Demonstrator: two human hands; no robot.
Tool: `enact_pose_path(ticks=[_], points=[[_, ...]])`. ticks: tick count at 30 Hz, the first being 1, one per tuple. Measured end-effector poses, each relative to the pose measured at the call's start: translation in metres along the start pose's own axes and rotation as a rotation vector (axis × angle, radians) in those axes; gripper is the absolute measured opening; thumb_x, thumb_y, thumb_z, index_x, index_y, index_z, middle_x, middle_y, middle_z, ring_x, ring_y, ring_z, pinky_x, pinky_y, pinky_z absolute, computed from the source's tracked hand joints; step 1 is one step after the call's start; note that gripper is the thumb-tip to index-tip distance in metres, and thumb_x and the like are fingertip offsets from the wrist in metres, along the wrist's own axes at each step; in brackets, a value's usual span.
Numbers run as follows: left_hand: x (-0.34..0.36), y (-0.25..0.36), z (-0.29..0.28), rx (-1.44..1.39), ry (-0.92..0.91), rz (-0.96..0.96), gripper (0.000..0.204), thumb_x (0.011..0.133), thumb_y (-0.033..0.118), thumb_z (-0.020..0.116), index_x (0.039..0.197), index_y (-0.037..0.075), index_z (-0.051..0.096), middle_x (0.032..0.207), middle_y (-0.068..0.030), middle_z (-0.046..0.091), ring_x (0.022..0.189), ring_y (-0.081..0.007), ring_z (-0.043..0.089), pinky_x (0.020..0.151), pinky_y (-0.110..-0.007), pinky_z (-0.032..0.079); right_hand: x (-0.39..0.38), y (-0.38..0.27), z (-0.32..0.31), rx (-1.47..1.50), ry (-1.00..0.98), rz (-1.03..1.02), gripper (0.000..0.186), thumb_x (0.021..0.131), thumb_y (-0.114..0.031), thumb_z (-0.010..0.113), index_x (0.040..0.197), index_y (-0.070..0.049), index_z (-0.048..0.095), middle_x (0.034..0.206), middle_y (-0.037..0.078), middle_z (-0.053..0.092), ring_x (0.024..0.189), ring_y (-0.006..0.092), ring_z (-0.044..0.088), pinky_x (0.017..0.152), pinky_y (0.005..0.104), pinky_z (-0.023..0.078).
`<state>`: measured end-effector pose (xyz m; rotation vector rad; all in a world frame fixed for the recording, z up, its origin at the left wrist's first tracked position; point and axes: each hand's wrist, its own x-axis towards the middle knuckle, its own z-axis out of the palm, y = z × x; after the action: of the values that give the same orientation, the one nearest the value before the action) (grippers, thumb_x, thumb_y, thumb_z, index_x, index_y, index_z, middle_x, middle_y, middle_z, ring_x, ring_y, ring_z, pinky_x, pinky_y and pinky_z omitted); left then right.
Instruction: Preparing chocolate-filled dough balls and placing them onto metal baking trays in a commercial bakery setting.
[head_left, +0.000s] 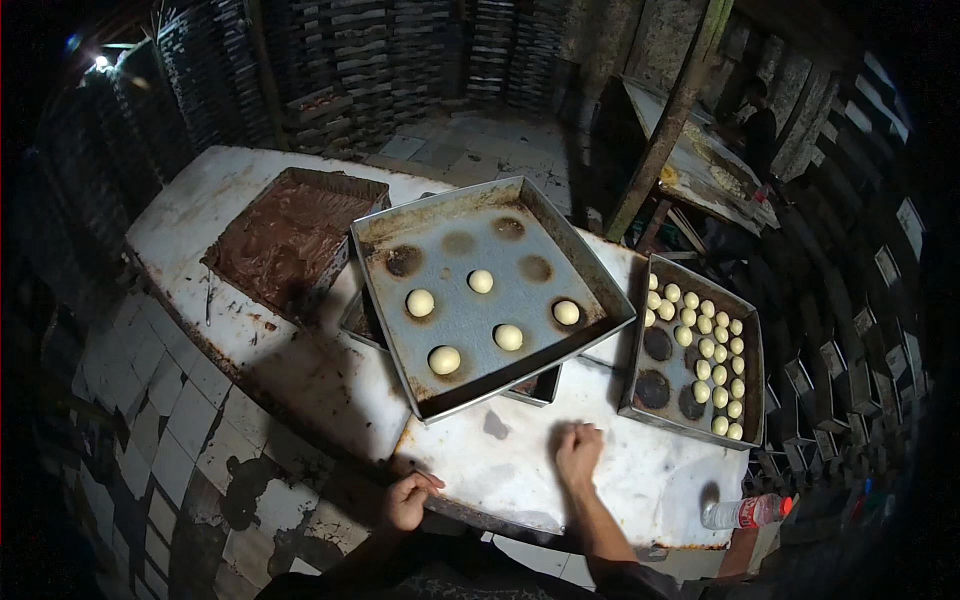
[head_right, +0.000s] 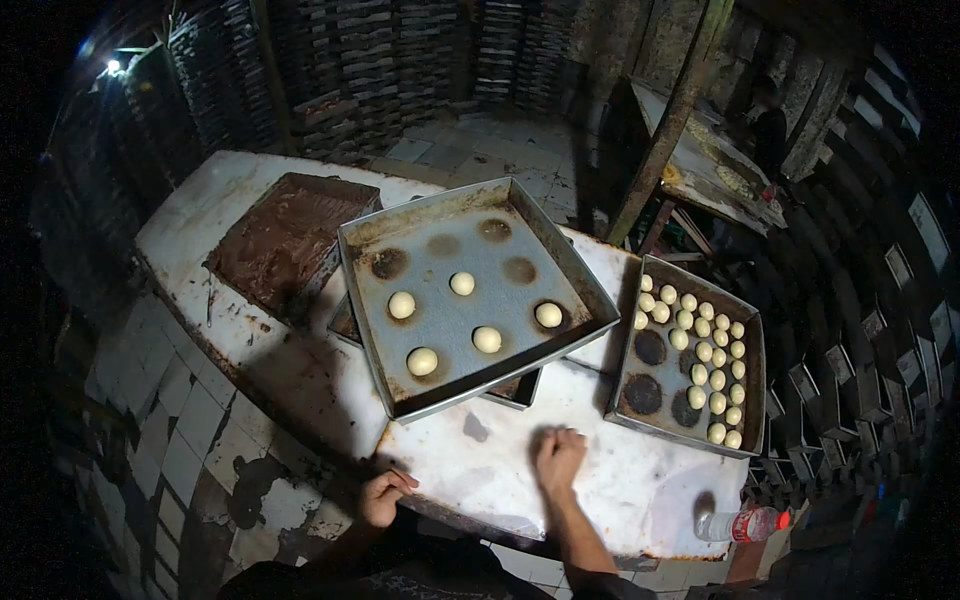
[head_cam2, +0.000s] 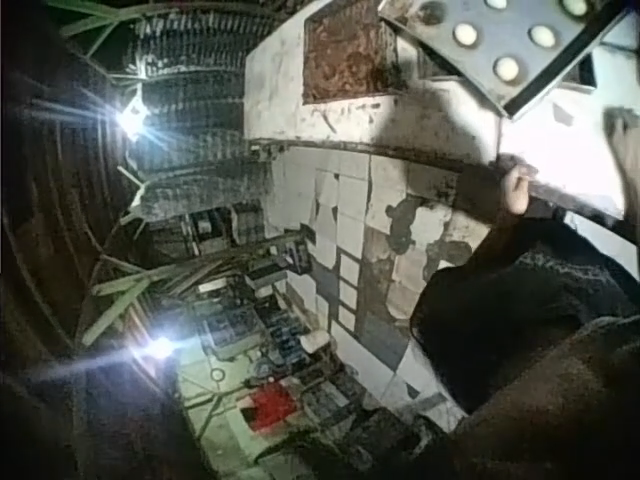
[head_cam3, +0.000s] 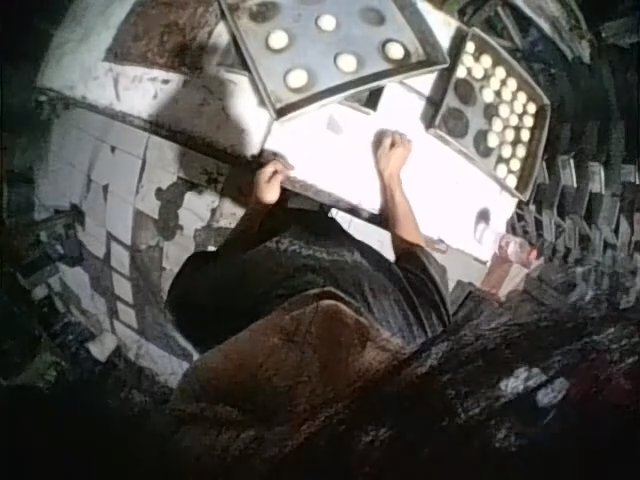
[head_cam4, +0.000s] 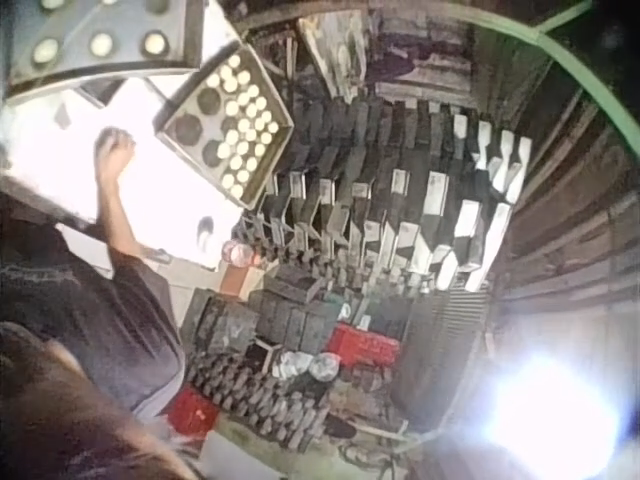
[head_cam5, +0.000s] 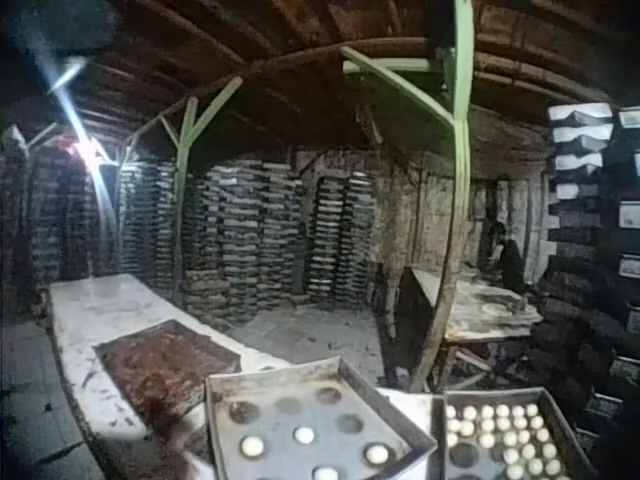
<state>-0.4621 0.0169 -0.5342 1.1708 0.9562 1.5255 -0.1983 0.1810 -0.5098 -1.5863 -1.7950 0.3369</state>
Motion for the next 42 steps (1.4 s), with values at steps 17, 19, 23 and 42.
enact_pose_path(ticks=[17,19,23,42], points=[[0.082,0.058,-0.131,-0.075,-0.262,-0.415,0.045,0.093,0.035,0.036,0.115,-0.003,0.048,0.108,-0.0138,0.057,0.105,-0.0229,0.051,0.097,-0.035,0.032,0.25,-0.134,0.0,0.039,-0.376,-0.275,0.03,0.076,-0.016,0.065,0.096,0.001,0.052,0.085,0.015,0.057,0.077,0.0264,0.058,0.069,0.0348,0.047],[0.075,0.05,-0.13,-0.183,-0.138,-0.41,0.047,0.092,0.037,0.037,0.115,-0.003,0.048,0.108,-0.0145,0.057,0.104,-0.0248,0.052,0.097,-0.037,0.033,0.295,-0.111,0.043,-0.111,-0.181,-0.105,0.033,0.075,-0.019,0.065,0.098,0.001,0.052,0.095,0.02,0.056,0.088,0.0349,0.055,0.08,0.0415,0.045],[0.048,0.032,-0.139,-0.341,0.143,-0.427,0.052,0.091,0.042,0.039,0.115,-0.003,0.049,0.108,-0.016,0.058,0.103,-0.0284,0.053,0.096,-0.041,0.036,0.284,-0.104,0.103,-0.477,-0.294,0.053,0.059,0.077,-0.048,0.061,0.116,-0.006,0.051,0.127,0.024,0.037,0.114,0.042,0.04,0.087,0.0549,0.037],[0.053,-0.034,0.092,-0.704,-0.103,-0.544,0.028,0.084,0.025,0.057,0.102,0.003,0.056,0.103,-0.0117,0.058,0.101,-0.024,0.052,0.088,-0.038,0.041,0.223,0.256,-0.14,-0.628,-0.321,0.513,0.025,0.075,-0.017,0.055,0.089,0.003,0.062,0.097,0.021,0.062,0.084,0.0337,0.061,0.072,0.037,0.048]])
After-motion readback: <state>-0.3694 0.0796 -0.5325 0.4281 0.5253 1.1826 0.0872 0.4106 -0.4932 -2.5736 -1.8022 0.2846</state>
